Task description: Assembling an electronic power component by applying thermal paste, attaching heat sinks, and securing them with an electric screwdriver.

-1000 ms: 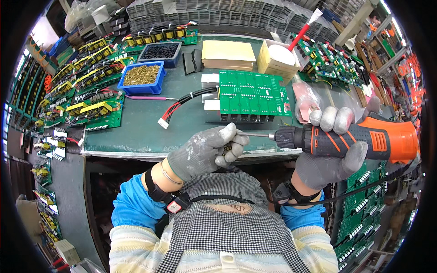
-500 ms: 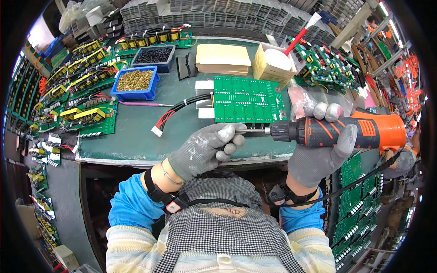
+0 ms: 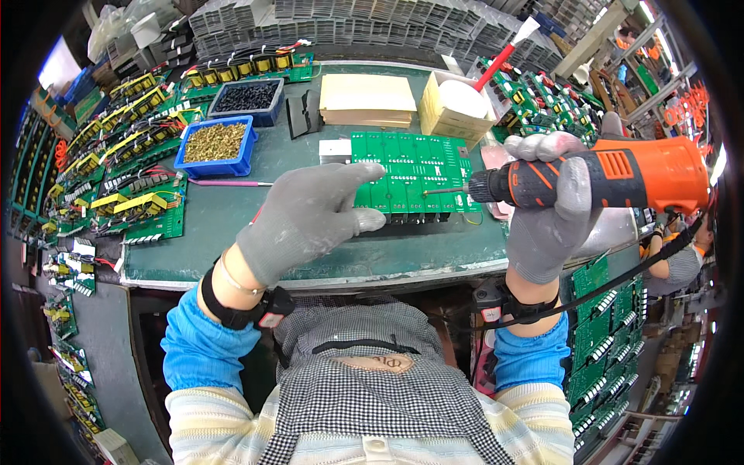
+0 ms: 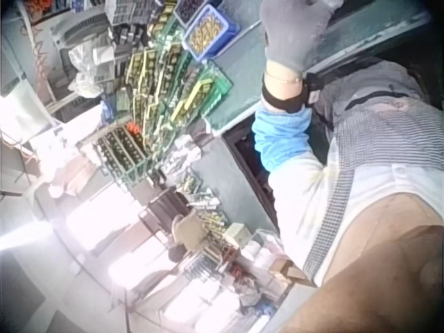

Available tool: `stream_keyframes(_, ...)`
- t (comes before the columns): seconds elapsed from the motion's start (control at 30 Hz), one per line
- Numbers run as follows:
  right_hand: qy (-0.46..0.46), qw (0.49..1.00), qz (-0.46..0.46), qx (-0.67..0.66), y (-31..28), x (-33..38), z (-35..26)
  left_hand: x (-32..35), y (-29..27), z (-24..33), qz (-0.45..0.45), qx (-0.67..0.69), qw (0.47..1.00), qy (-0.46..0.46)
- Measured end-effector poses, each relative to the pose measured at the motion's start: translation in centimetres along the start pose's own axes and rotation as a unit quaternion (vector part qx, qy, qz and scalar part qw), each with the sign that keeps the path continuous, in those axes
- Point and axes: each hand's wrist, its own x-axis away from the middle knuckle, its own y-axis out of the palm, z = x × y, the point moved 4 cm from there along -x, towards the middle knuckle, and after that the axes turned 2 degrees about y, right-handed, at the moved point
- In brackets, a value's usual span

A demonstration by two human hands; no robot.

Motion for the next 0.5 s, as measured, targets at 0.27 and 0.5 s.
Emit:
stream_keyframes(0.27, 0.027, 0.999, -0.026, 0.012, 1.0, -0.4, -0.3, -2.2, 1.7, -1.1, -0.096, -0.171, 0.978, 0.068)
stream_keyframes(0.5, 0.137, 0.98, -0.115, 0.086, 3.8, -3.6, 2.0, -2.5, 1.5, -1.0, -0.117, -0.16, 0.98, 0.022)
